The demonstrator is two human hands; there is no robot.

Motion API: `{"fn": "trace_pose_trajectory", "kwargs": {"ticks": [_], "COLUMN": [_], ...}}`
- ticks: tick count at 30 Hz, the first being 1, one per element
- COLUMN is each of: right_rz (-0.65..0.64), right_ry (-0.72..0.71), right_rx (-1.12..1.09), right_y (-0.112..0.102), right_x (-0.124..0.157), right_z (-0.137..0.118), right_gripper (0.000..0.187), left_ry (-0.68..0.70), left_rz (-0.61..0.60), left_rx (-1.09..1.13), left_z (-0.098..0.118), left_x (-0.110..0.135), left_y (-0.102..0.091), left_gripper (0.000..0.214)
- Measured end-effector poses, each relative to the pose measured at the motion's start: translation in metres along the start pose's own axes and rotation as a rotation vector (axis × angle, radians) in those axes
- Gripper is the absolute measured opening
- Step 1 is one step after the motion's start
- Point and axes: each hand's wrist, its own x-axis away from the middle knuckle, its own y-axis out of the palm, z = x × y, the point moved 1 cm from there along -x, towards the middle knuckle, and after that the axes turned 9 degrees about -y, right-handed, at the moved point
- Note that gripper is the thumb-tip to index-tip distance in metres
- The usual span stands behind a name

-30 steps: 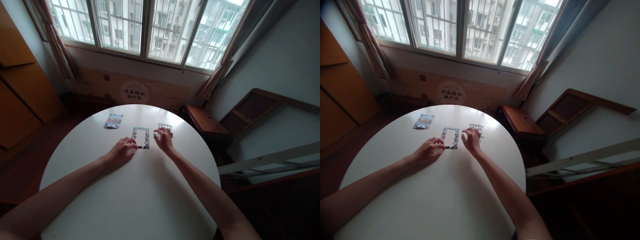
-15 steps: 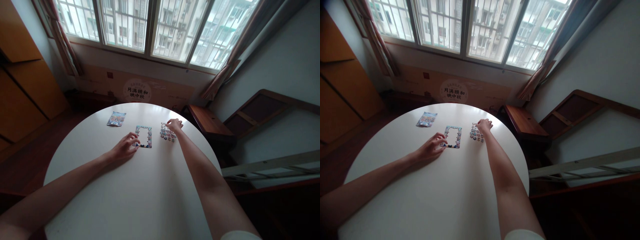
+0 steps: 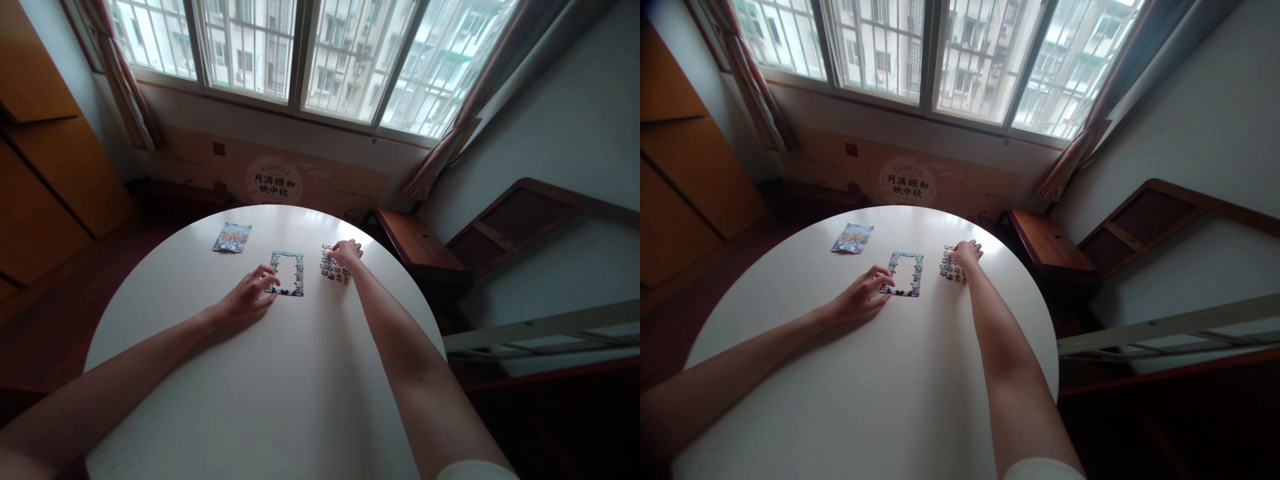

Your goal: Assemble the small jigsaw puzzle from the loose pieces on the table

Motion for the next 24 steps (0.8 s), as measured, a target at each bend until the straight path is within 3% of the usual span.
{"fn": "trace_pose_trajectory", "kwargs": {"ticks": [15,24], "right_rz": [-0.014,0.093], "right_ry": [0.048,-0.029], "right_rx": [-0.025,-0.036], "right_y": [0.003,0.007], "right_x": [-0.003,0.009], "right_z": [0.001,-0.004], "right_gripper": [0.029,0.024], "left_ry": [-0.018,-0.010], "left_rz": [-0.028,-0.047], "left_rx": [-0.022,-0.060], "left_z": [0.004,0.002], "left_x": [-0.001,0.001], "left_y": [-0.001,0.000], "left_gripper": [0.022,0.027]}}
